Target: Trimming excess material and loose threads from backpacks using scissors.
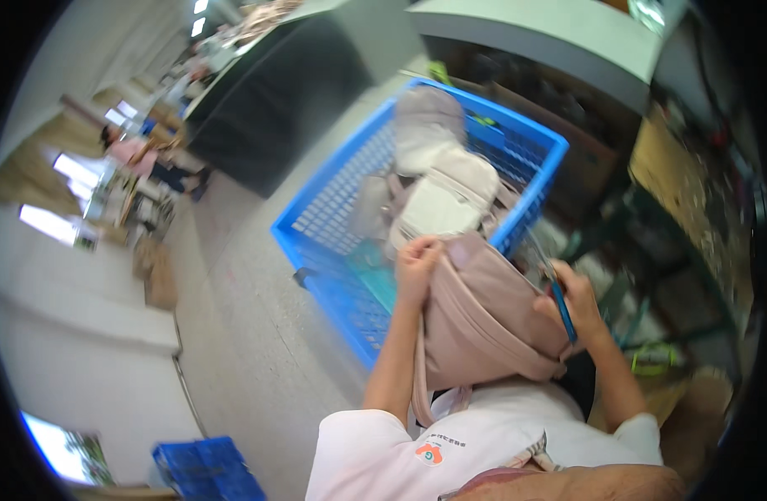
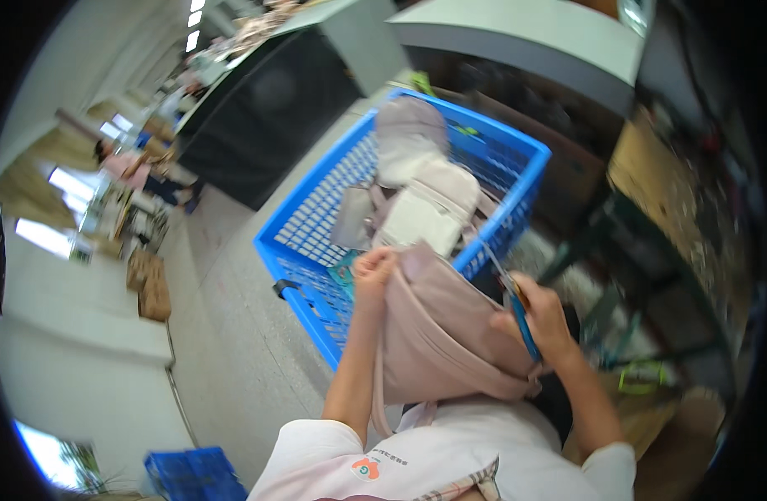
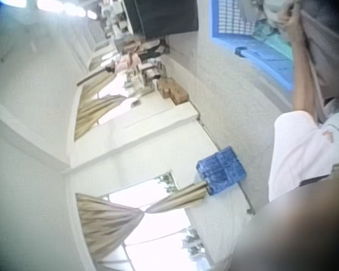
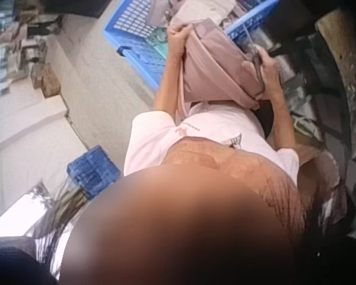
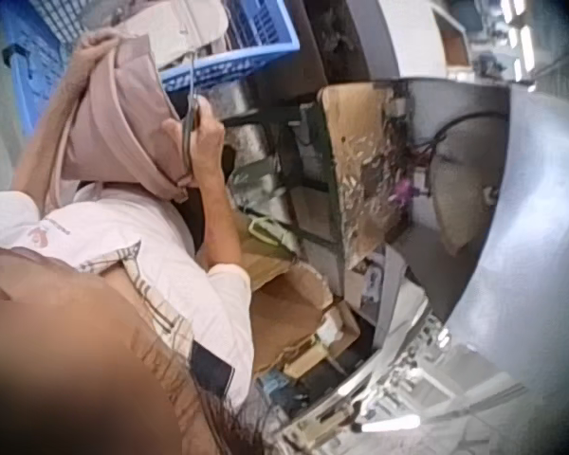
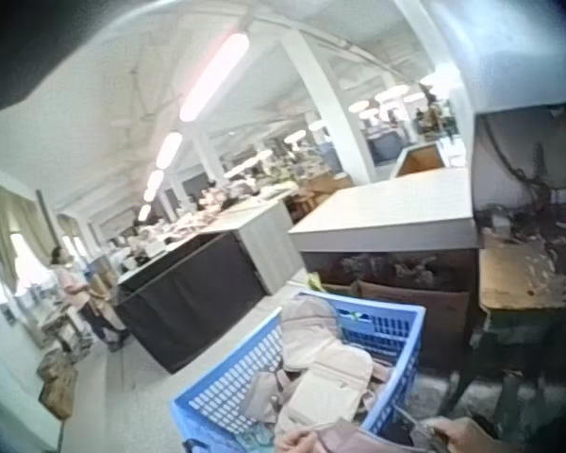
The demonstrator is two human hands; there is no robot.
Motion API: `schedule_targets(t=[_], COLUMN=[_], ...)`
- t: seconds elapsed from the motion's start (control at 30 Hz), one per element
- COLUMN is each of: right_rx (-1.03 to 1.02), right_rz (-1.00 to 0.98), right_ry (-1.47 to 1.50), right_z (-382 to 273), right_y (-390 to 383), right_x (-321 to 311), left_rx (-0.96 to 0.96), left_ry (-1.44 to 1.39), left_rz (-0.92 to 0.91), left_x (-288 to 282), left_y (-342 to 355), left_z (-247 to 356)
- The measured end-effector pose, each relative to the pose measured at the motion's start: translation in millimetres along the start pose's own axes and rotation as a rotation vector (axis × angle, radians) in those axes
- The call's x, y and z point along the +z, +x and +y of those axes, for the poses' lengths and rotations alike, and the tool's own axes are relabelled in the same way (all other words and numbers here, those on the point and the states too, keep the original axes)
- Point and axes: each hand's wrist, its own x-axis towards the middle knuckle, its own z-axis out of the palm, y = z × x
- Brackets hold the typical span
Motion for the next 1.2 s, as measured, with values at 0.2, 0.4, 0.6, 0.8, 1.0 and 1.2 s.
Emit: schedule_targets(t=[0.2,0.4,0.6,0.8,1.0,1.2], right_rx=[0.134,0.152,0.134,0.142,0.129,0.135], right_rz=[-0.041,-0.088,-0.096,-0.108,-0.117,-0.095], right_ry=[0.228,0.269,0.226,0.178,0.134,0.127], right_z=[-0.6,5.4,9.8,6.7,4.0,2.4], right_y=[-28.0,-36.2,-38.1,-41.5,-44.9,-52.4], right_x=[20.5,28.4,33.2,34.8,43.3,51.5], left_rx=[-0.058,-0.086,-0.078,-0.053,-0.025,0.002], left_ry=[-0.045,0.01,0.034,0.037,0.048,0.015], left_rz=[-0.1,-0.105,-0.076,-0.088,-0.06,-0.045], left_x=[7.5,2.8,0.5,1.3,-3.1,-7.9], left_y=[-17.3,-33.2,-38.2,-42.6,-51.4,-62.8], left_z=[20.8,28.1,28.8,33.7,35.7,34.5])
